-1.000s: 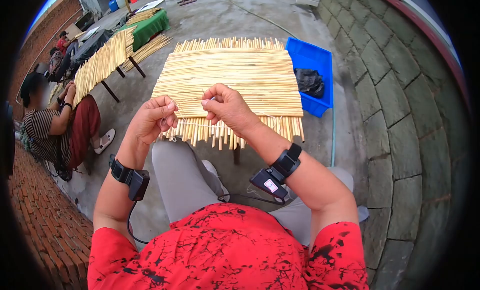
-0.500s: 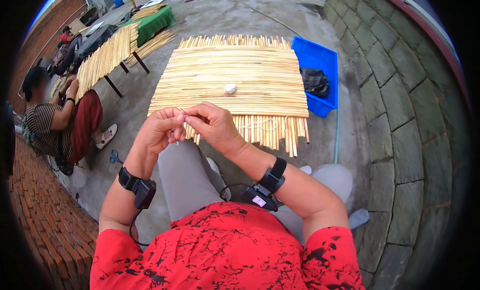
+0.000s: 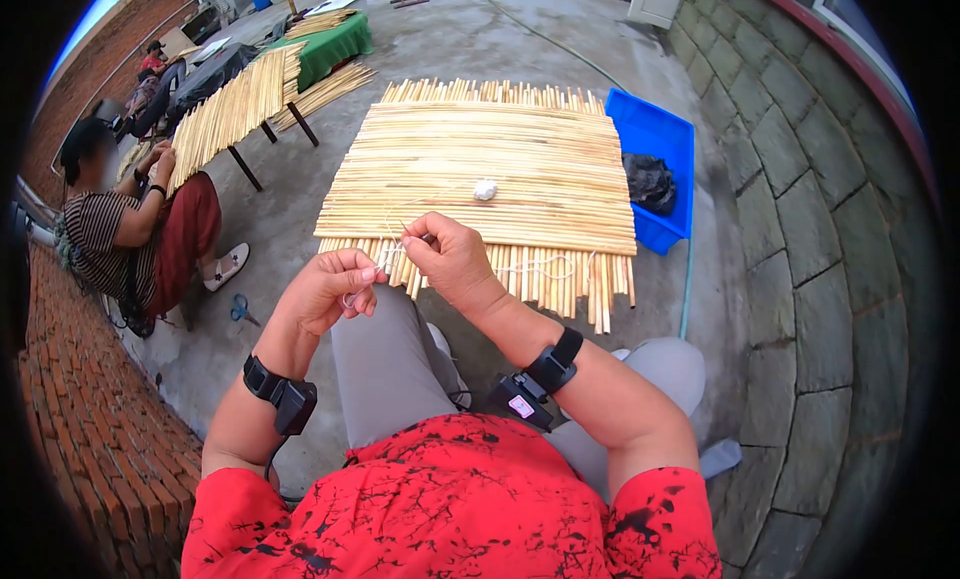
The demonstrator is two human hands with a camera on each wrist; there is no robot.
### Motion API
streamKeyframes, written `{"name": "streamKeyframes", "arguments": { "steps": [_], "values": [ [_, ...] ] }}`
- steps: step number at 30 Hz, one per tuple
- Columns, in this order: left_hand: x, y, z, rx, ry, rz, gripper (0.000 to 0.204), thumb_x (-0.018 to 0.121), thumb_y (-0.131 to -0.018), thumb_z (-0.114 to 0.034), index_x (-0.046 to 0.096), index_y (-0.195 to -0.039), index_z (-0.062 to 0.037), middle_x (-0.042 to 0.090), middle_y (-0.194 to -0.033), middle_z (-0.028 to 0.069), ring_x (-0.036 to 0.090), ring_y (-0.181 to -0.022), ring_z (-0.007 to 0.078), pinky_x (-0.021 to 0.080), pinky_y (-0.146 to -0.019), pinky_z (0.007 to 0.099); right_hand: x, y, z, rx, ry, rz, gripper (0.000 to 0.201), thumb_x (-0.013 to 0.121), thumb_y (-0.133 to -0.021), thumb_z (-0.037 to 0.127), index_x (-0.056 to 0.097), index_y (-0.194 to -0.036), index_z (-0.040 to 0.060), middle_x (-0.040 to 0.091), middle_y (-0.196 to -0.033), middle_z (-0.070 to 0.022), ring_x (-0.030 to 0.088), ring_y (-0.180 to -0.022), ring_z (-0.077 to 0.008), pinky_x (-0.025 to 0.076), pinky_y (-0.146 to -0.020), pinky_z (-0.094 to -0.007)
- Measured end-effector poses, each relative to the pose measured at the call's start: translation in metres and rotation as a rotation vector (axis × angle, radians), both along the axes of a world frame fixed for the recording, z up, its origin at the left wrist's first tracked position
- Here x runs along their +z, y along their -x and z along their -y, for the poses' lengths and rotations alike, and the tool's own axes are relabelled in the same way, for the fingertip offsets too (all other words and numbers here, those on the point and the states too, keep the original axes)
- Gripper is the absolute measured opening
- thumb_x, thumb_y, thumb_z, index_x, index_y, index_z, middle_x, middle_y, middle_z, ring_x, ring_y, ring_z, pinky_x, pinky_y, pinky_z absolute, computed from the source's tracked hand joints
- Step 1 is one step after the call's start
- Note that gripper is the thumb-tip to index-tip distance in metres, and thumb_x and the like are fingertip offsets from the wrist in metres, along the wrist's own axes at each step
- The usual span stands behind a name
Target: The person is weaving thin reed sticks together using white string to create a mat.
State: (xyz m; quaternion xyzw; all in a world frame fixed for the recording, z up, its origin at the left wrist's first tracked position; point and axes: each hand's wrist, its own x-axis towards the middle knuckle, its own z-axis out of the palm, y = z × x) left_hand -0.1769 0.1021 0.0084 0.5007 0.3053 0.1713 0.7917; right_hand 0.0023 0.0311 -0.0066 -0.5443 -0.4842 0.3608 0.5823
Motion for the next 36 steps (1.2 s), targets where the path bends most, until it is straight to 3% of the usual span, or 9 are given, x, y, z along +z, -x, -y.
{"name": "streamKeyframes", "arguments": {
  "steps": [5, 16, 23, 25, 26, 28, 30, 32, 36],
  "values": [
    [-0.018, 0.046, 0.007, 0.018, -0.052, -0.070, 0.011, 0.062, -0.079, -0.009, 0.059, -0.082, 0.0013, 0.055, -0.054, 0.0048, 0.056, -0.051, 0.0156, 0.040, -0.045, 0.0211, -0.021, -0.020, -0.015, -0.051, 0.130, -0.093, 0.013, 0.059, -0.080, 0.014, 0.059, -0.077, 0.0013, 0.053, -0.059, -0.0013, 0.048, -0.049, -0.0054, 0.039, -0.043, -0.0208],
    [-0.074, 0.120, 0.014, 0.439, -0.013, -0.304, 0.008, 0.061, -0.079, -0.006, 0.059, -0.086, -0.0034, 0.060, -0.070, 0.0031, 0.060, -0.058, 0.0125, 0.045, -0.045, 0.0218, -0.044, -0.028, -0.033, -0.111, 0.257, -0.045, 0.013, 0.057, -0.076, 0.015, 0.059, -0.074, 0.0016, 0.055, -0.058, -0.0034, 0.051, -0.046, -0.0079, 0.041, -0.040, -0.0231],
    [-0.087, 0.142, -0.003, 0.314, -0.119, -0.494, 0.011, 0.060, -0.077, -0.003, 0.058, -0.088, -0.0040, 0.059, -0.069, 0.0028, 0.059, -0.059, 0.0123, 0.044, -0.047, 0.0223, -0.036, -0.026, -0.001, -0.031, 0.380, -0.051, 0.011, 0.059, -0.079, 0.014, 0.057, -0.075, 0.0038, 0.052, -0.061, 0.0002, 0.043, -0.044, -0.0039, 0.035, -0.037, -0.0191],
    [-0.095, 0.147, -0.010, 0.077, -0.731, -0.988, 0.015, 0.061, -0.075, -0.002, 0.059, -0.089, -0.0015, 0.060, -0.073, 0.0044, 0.058, -0.062, 0.0133, 0.044, -0.052, 0.0244, -0.040, -0.026, 0.011, -0.018, 0.369, -0.076, 0.012, 0.059, -0.079, 0.015, 0.057, -0.075, 0.0039, 0.052, -0.060, 0.0002, 0.043, -0.043, -0.0039, 0.035, -0.037, -0.0189],
    [-0.090, 0.142, -0.010, 0.070, -0.734, -0.988, 0.015, 0.061, -0.075, -0.002, 0.059, -0.089, -0.0015, 0.060, -0.073, 0.0044, 0.058, -0.062, 0.0133, 0.044, -0.052, 0.0244, -0.040, -0.025, 0.017, 0.005, 0.382, -0.063, 0.012, 0.059, -0.079, 0.015, 0.057, -0.075, 0.0039, 0.052, -0.060, 0.0002, 0.043, -0.043, -0.0039, 0.035, -0.037, -0.0188],
    [-0.067, 0.117, -0.005, 0.293, -1.589, -0.986, 0.023, 0.063, -0.072, -0.003, 0.060, -0.094, -0.0037, 0.060, -0.075, 0.0086, 0.058, -0.063, 0.0187, 0.046, -0.059, 0.0321, -0.040, -0.025, 0.026, 0.023, 0.389, -0.035, 0.013, 0.059, -0.080, 0.016, 0.057, -0.077, 0.0036, 0.052, -0.061, 0.0002, 0.044, -0.044, -0.0038, 0.035, -0.037, -0.0184],
    [-0.043, 0.084, -0.013, 0.349, -1.327, -0.743, 0.015, 0.063, -0.074, -0.006, 0.062, -0.088, -0.0017, 0.062, -0.082, 0.0099, 0.059, -0.068, 0.0219, 0.046, -0.065, 0.0329, -0.041, -0.021, 0.031, -0.005, 0.367, -0.070, 0.013, 0.059, -0.080, 0.016, 0.057, -0.077, 0.0036, 0.053, -0.062, 0.0002, 0.044, -0.045, -0.0037, 0.035, -0.037, -0.0182],
    [-0.023, 0.043, -0.019, 0.259, -1.060, -0.507, 0.019, 0.063, -0.076, -0.005, 0.061, -0.094, 0.0007, 0.063, -0.083, 0.0065, 0.057, -0.071, 0.0124, 0.047, -0.066, 0.0273, -0.043, -0.019, 0.034, -0.033, 0.339, -0.103, 0.013, 0.059, -0.081, 0.016, 0.057, -0.078, 0.0036, 0.053, -0.062, 0.0001, 0.045, -0.045, -0.0035, 0.035, -0.038, -0.0180],
    [-0.019, -0.047, -0.026, 0.002, -1.219, -0.458, 0.022, 0.069, -0.073, -0.014, 0.062, -0.092, -0.0029, 0.064, -0.085, 0.0077, 0.059, -0.077, 0.0159, 0.046, -0.070, 0.0291, -0.043, -0.016, 0.037, -0.123, 0.240, -0.231, 0.015, 0.058, -0.080, 0.017, 0.058, -0.077, 0.0029, 0.053, -0.060, -0.0002, 0.048, -0.046, -0.0052, 0.038, -0.037, -0.0196]
  ]
}}
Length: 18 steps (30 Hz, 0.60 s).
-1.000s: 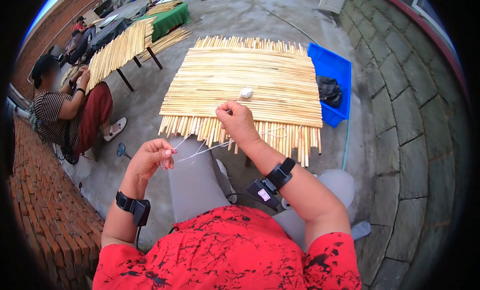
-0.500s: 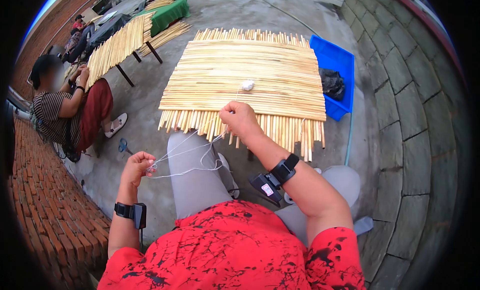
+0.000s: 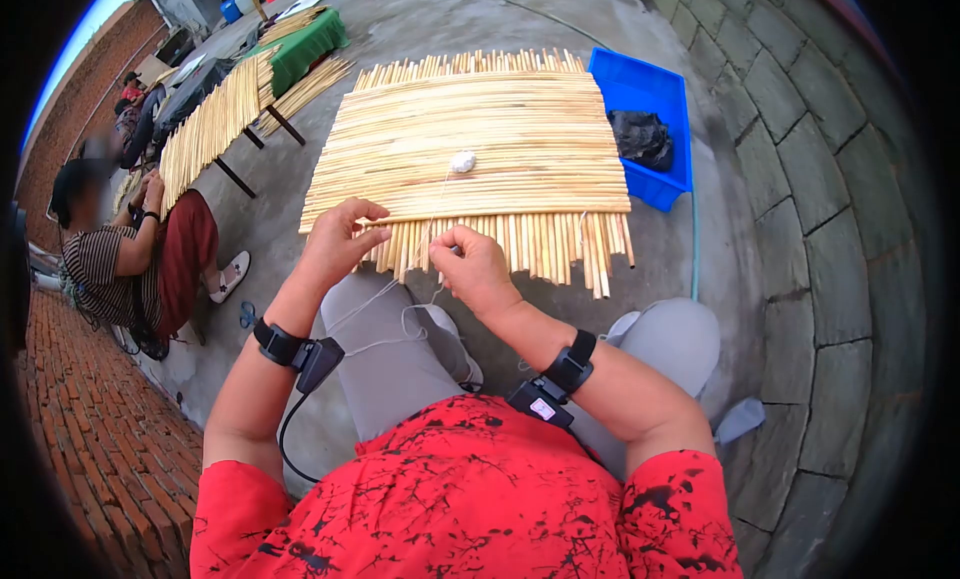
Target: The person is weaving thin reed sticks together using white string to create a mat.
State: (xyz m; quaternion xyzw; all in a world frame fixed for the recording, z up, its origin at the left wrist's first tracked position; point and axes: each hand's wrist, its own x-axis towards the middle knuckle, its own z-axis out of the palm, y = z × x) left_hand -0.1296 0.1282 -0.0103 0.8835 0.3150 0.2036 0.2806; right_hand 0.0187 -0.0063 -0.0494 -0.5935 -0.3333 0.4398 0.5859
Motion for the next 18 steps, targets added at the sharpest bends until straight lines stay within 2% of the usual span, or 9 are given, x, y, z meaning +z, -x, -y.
{"name": "streamKeyframes", "arguments": {
  "steps": [1, 3, 4, 6, 10, 14, 16, 18],
  "values": [
    [-0.008, -0.019, -0.003, -0.009, -0.025, -0.029, 0.030, 0.072, -0.070, -0.021, 0.062, -0.091, -0.0025, 0.062, -0.088, 0.0101, 0.059, -0.083, 0.0209, 0.046, -0.072, 0.0317, 0.002, -0.001, 0.001, -0.022, -0.013, -0.034, 0.014, 0.058, -0.081, 0.016, 0.057, -0.077, 0.0029, 0.052, -0.060, -0.0002, 0.048, -0.046, -0.0049, 0.038, -0.037, -0.0195],
    [-0.019, -0.048, -0.009, -0.060, -0.201, -0.089, 0.037, 0.075, -0.065, -0.026, 0.062, -0.089, -0.0014, 0.059, -0.087, 0.0130, 0.057, -0.085, 0.0271, 0.045, -0.073, 0.0348, 0.003, -0.006, -0.001, -0.045, -0.040, -0.075, 0.014, 0.057, -0.082, 0.016, 0.057, -0.077, 0.0027, 0.052, -0.060, 0.0000, 0.048, -0.046, -0.0047, 0.038, -0.037, -0.0197],
    [-0.023, -0.059, -0.011, -0.072, -0.208, -0.085, 0.037, 0.075, -0.065, -0.026, 0.062, -0.089, -0.0014, 0.059, -0.087, 0.0130, 0.057, -0.085, 0.0271, 0.045, -0.073, 0.0348, 0.004, -0.009, -0.003, -0.065, -0.043, -0.085, 0.013, 0.058, -0.082, 0.015, 0.057, -0.078, 0.0029, 0.052, -0.061, 0.0005, 0.045, -0.045, -0.0037, 0.036, -0.037, -0.0185],
    [-0.030, -0.077, -0.014, 0.026, -0.231, -0.175, 0.038, 0.076, -0.063, -0.030, 0.063, -0.081, 0.0006, 0.055, -0.087, 0.0161, 0.052, -0.090, 0.0309, 0.043, -0.078, 0.0370, 0.003, -0.015, -0.006, -0.106, -0.054, -0.080, 0.011, 0.058, -0.082, 0.014, 0.057, -0.079, 0.0030, 0.052, -0.062, 0.0005, 0.043, -0.045, -0.0029, 0.035, -0.037, -0.0173],
    [-0.037, -0.100, -0.028, 0.132, -0.175, -0.152, 0.032, 0.075, -0.063, -0.028, 0.064, -0.076, -0.0020, 0.055, -0.086, 0.0162, 0.051, -0.090, 0.0315, 0.043, -0.078, 0.0372, 0.006, -0.026, -0.017, -0.174, -0.077, -0.107, 0.011, 0.059, -0.081, 0.013, 0.057, -0.078, 0.0022, 0.053, -0.064, -0.0013, 0.044, -0.045, -0.0038, 0.036, -0.037, -0.0181],
    [-0.045, -0.113, -0.030, 0.149, -0.289, -0.147, 0.026, 0.074, -0.065, -0.023, 0.063, -0.075, -0.0023, 0.054, -0.086, 0.0150, 0.050, -0.088, 0.0314, 0.043, -0.077, 0.0372, 0.006, -0.030, -0.028, -0.189, -0.066, -0.133, 0.011, 0.059, -0.080, 0.012, 0.057, -0.078, 0.0016, 0.053, -0.064, -0.0022, 0.044, -0.045, -0.0044, 0.036, -0.037, -0.0186],
    [-0.050, -0.117, -0.035, 0.140, -0.281, -0.139, 0.023, 0.073, -0.065, -0.021, 0.063, -0.075, -0.0029, 0.054, -0.086, 0.0151, 0.049, -0.088, 0.0319, 0.042, -0.078, 0.0378, -0.001, -0.034, -0.034, -0.222, -0.037, -0.115, 0.014, 0.057, -0.078, 0.015, 0.057, -0.075, 0.0016, 0.056, -0.061, -0.0031, 0.050, -0.046, -0.0071, 0.041, -0.038, -0.0226],
    [-0.056, -0.117, -0.037, 0.126, -0.269, -0.135, 0.020, 0.072, -0.066, -0.019, 0.064, -0.076, -0.0034, 0.055, -0.086, 0.0152, 0.049, -0.088, 0.0325, 0.042, -0.078, 0.0383, -0.005, -0.037, -0.036, -0.225, -0.045, -0.121, 0.014, 0.057, -0.078, 0.015, 0.058, -0.074, 0.0018, 0.055, -0.060, -0.0029, 0.050, -0.046, -0.0073, 0.041, -0.039, -0.0228]
  ]
}}
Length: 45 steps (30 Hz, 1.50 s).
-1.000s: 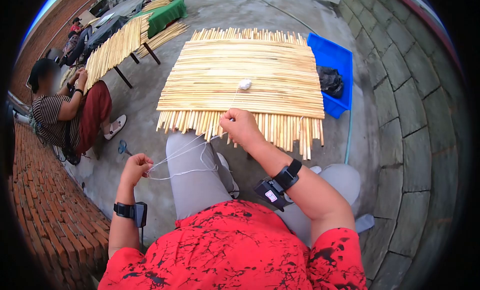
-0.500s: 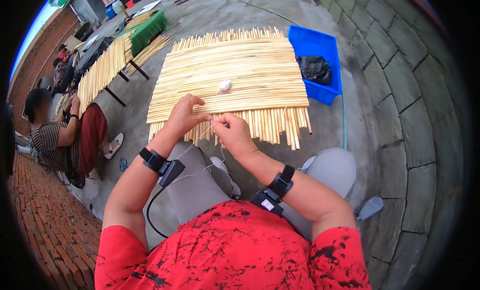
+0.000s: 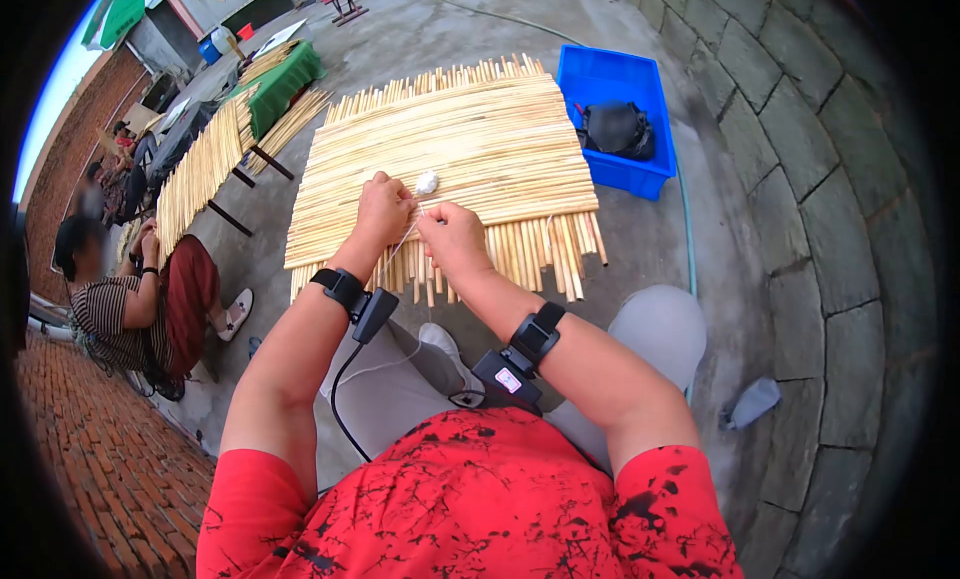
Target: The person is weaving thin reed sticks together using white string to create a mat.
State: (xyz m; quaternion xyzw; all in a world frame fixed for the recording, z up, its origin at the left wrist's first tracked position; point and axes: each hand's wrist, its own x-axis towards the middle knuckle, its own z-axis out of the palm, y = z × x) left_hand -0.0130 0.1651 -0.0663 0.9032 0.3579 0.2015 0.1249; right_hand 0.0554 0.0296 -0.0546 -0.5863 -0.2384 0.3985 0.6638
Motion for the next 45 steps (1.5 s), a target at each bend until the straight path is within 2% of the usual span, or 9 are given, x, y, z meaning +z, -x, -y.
{"name": "streamKeyframes", "arguments": {
  "steps": [3, 6, 7, 10, 25, 28, 35, 41, 45],
  "values": [
    [0.009, 0.004, -0.003, -0.052, -0.068, 0.005, 0.016, 0.071, -0.068, -0.017, 0.063, -0.074, -0.0039, 0.057, -0.081, 0.0134, 0.054, -0.080, 0.0289, 0.045, -0.071, 0.0367, -0.004, -0.006, -0.009, -0.008, -0.019, 0.024, 0.014, 0.058, -0.076, 0.016, 0.058, -0.073, 0.0022, 0.055, -0.057, -0.0026, 0.052, -0.046, -0.0084, 0.042, -0.039, -0.0233],
    [0.011, 0.013, -0.012, -0.058, 0.497, 0.211, 0.012, 0.066, -0.076, -0.013, 0.058, -0.073, -0.0040, 0.058, -0.070, 0.0034, 0.057, -0.064, 0.0149, 0.046, -0.055, 0.0273, -0.011, -0.010, -0.017, -0.021, 0.004, 0.098, 0.013, 0.059, -0.076, 0.015, 0.059, -0.073, 0.0025, 0.055, -0.057, -0.0034, 0.053, -0.045, -0.0099, 0.042, -0.039, -0.0239],
    [0.008, 0.016, -0.012, -0.058, 0.497, 0.208, 0.012, 0.066, -0.076, -0.013, 0.058, -0.073, -0.0040, 0.058, -0.070, 0.0034, 0.057, -0.064, 0.0149, 0.046, -0.055, 0.0273, -0.012, -0.011, -0.021, -0.023, 0.006, 0.106, 0.013, 0.059, -0.075, 0.016, 0.059, -0.073, 0.0027, 0.056, -0.057, -0.0042, 0.054, -0.045, -0.0107, 0.043, -0.039, -0.0244],
    [0.031, 0.025, 0.005, 0.023, 1.158, 0.494, 0.003, 0.054, -0.082, -0.002, 0.054, -0.081, -0.0048, 0.058, -0.074, 0.0049, 0.059, -0.066, 0.0156, 0.049, -0.055, 0.0283, -0.005, -0.012, -0.030, -0.001, 0.009, 0.128, 0.011, 0.059, -0.077, 0.014, 0.059, -0.075, 0.0029, 0.056, -0.060, -0.0035, 0.052, -0.047, -0.0090, 0.042, -0.040, -0.0230],
    [0.038, 0.050, 0.011, -0.049, 1.240, 0.439, 0.005, 0.055, -0.084, -0.009, 0.054, -0.081, -0.0054, 0.057, -0.063, 0.0040, 0.056, -0.054, 0.0106, 0.040, -0.043, 0.0190, -0.004, -0.005, -0.029, 0.086, -0.018, 0.400, 0.011, 0.061, -0.079, 0.014, 0.060, -0.081, 0.0034, 0.055, -0.065, -0.0005, 0.049, -0.049, -0.0053, 0.040, -0.041, -0.0200],
    [0.052, 0.063, 0.012, -0.044, 1.238, 0.496, 0.005, 0.055, -0.083, -0.011, 0.054, -0.081, -0.0063, 0.058, -0.063, 0.0044, 0.056, -0.056, 0.0110, 0.041, -0.045, 0.0200, 0.024, -0.007, 0.005, 0.100, -0.088, 0.064, 0.010, 0.059, -0.082, 0.012, 0.060, -0.085, 0.0024, 0.055, -0.067, -0.0018, 0.051, -0.052, -0.0044, 0.040, -0.041, -0.0166],
    [0.088, 0.115, -0.012, 0.014, 1.318, 0.807, 0.005, 0.053, -0.081, -0.009, 0.053, -0.082, -0.0043, 0.060, -0.064, 0.0074, 0.062, -0.062, 0.0165, 0.054, -0.053, 0.0241, 0.135, -0.060, 0.207, -0.051, -0.171, 0.116, 0.009, 0.054, -0.084, 0.008, 0.057, -0.089, 0.0002, 0.053, -0.063, -0.0024, 0.044, -0.044, -0.0046, 0.035, -0.037, -0.0175],
    [0.089, 0.109, -0.029, 0.115, 1.262, 0.902, 0.004, 0.054, -0.082, -0.009, 0.055, -0.082, -0.0056, 0.056, -0.061, 0.0032, 0.058, -0.056, 0.0133, 0.044, -0.044, 0.0199, 0.153, -0.186, 0.473, -0.853, -0.371, 0.438, 0.023, 0.052, -0.089, 0.013, 0.053, -0.107, -0.0017, 0.052, -0.078, -0.0009, 0.041, -0.057, -0.0034, 0.033, -0.047, -0.0159],
    [0.082, 0.092, -0.044, 0.203, 1.209, 0.882, 0.005, 0.053, -0.079, -0.007, 0.053, -0.075, -0.0072, 0.054, -0.060, 0.0020, 0.047, -0.046, 0.0072, 0.032, -0.038, 0.0158, 0.123, -0.224, 0.634, -1.443, -0.295, 0.521, 0.019, 0.058, -0.085, 0.012, 0.059, -0.099, -0.0008, 0.057, -0.082, -0.0019, 0.044, -0.060, -0.0036, 0.034, -0.050, -0.0164]
  ]
}}
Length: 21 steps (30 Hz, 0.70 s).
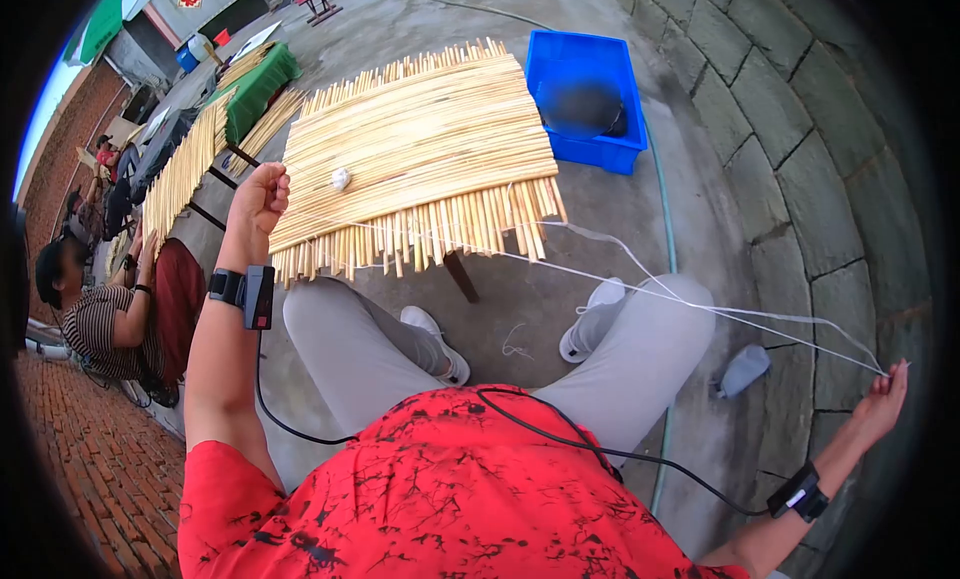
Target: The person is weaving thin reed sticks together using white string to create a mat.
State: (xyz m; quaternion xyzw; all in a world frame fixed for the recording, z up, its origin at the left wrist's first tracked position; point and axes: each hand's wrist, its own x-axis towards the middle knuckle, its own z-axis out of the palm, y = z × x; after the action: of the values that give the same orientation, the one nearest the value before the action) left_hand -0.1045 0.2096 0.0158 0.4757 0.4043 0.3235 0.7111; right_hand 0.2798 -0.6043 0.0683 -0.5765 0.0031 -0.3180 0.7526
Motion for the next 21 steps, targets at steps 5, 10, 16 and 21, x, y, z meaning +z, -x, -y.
{"name": "streamKeyframes", "arguments": {
  "steps": [5, 10, 16, 21],
  "values": [
    [0.000, -0.022, -0.005, -0.007, -0.124, -0.153, 0.007, 0.054, -0.078, -0.007, 0.051, -0.071, -0.0083, 0.050, -0.058, -0.0003, 0.041, -0.044, 0.0050, 0.030, -0.038, 0.0155, -0.064, -0.003, 0.140, -0.142, 0.029, -0.240, 0.009, 0.058, -0.085, 0.010, 0.059, -0.090, 0.0022, 0.056, -0.079, -0.0011, 0.044, -0.060, -0.0039, 0.035, -0.050, -0.0173],
    [-0.001, -0.033, -0.030, 0.109, -0.219, -0.145, 0.007, 0.054, -0.077, -0.008, 0.052, -0.070, -0.0080, 0.049, -0.057, -0.0001, 0.039, -0.043, 0.0059, 0.027, -0.037, 0.0165, -0.104, 0.016, 0.177, -0.232, -0.026, -0.241, 0.008, 0.057, -0.086, 0.011, 0.056, -0.084, 0.0036, 0.053, -0.075, 0.0001, 0.042, -0.059, -0.0052, 0.035, -0.049, -0.0178],
    [0.000, -0.044, -0.035, 0.139, -0.161, -0.200, 0.010, 0.056, -0.078, -0.003, 0.050, -0.069, -0.0044, 0.049, -0.057, 0.0018, 0.040, -0.042, 0.0074, 0.032, -0.037, 0.0164, -0.110, 0.009, 0.151, -0.077, -0.094, -0.314, 0.010, 0.059, -0.086, 0.014, 0.057, -0.084, 0.0036, 0.050, -0.070, 0.0015, 0.039, -0.056, -0.0053, 0.033, -0.050, -0.0180],
    [-0.009, -0.038, -0.042, 0.135, -0.178, -0.270, 0.010, 0.057, -0.076, -0.008, 0.052, -0.067, -0.0069, 0.050, -0.056, 0.0008, 0.039, -0.042, 0.0063, 0.027, -0.036, 0.0171, -0.109, -0.007, 0.158, 0.034, -0.071, -0.251, 0.009, 0.057, -0.086, 0.011, 0.055, -0.085, 0.0025, 0.051, -0.074, -0.0010, 0.041, -0.058, -0.0062, 0.036, -0.051, -0.0188]
  ]
}}
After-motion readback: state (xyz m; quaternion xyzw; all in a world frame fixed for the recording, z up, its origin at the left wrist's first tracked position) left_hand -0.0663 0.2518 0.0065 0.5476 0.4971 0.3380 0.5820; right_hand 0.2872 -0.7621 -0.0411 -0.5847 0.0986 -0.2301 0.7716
